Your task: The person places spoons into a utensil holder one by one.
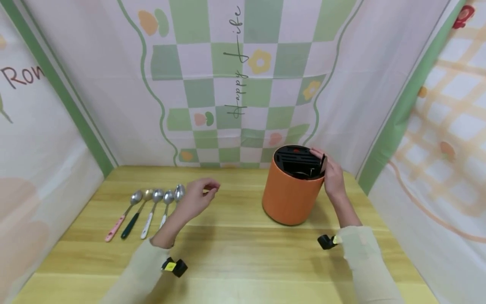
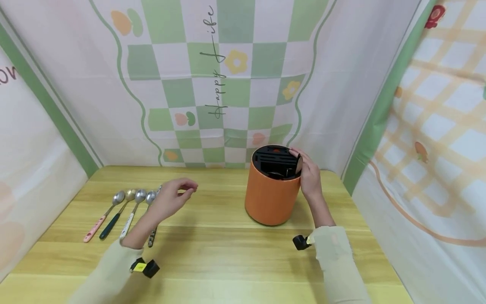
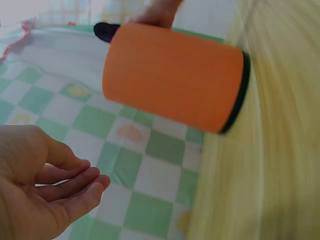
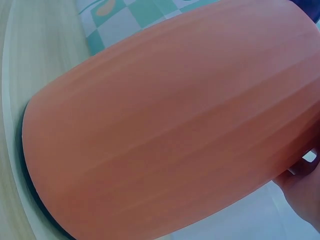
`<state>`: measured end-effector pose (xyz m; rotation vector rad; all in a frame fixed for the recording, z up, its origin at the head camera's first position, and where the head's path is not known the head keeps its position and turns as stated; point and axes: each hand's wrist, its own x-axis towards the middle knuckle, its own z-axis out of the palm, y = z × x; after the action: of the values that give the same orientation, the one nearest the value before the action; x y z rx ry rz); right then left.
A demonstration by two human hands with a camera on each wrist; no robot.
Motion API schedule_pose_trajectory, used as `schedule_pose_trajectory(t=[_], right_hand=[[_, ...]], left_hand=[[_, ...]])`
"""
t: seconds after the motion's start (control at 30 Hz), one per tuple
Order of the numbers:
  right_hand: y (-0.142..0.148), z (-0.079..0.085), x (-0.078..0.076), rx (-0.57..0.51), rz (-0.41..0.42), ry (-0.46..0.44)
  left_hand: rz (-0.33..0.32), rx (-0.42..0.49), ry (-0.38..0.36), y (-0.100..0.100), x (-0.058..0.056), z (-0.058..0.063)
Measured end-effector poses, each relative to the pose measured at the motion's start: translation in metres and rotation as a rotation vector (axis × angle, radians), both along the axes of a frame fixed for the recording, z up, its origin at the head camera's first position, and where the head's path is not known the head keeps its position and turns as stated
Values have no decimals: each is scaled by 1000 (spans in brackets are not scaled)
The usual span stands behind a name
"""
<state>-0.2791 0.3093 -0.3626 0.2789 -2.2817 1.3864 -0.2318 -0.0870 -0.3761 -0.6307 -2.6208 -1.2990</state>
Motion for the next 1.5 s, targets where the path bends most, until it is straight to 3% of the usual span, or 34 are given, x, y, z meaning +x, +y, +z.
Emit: schedule_pose_trajectory(t=[0.27, 0.47, 0.6, 0.87, 1.2, 1.33, 1.5], right_hand=[[0, 0, 0, 2, -3, 2], [1, 0, 0, -6, -6, -2], [1, 0, 0, -19, 0, -12], [0, 0, 1, -10, 0, -17], [3, -1, 0, -6, 2, -17], [0, -1, 1, 0, 13, -13], [1, 0, 2, 11, 7, -3]], left_hand=[[118, -83, -29, -40, 5, -24], [209, -172, -7, -60, 5, -40], [248, -219, -33, -71, 6, -50], [285, -311, -162, -83, 4, -68], [287, -555, -167, -84, -2, -76], [294, -577, -220, -84, -3, -79], [293, -586, -212, -81, -10, -79]])
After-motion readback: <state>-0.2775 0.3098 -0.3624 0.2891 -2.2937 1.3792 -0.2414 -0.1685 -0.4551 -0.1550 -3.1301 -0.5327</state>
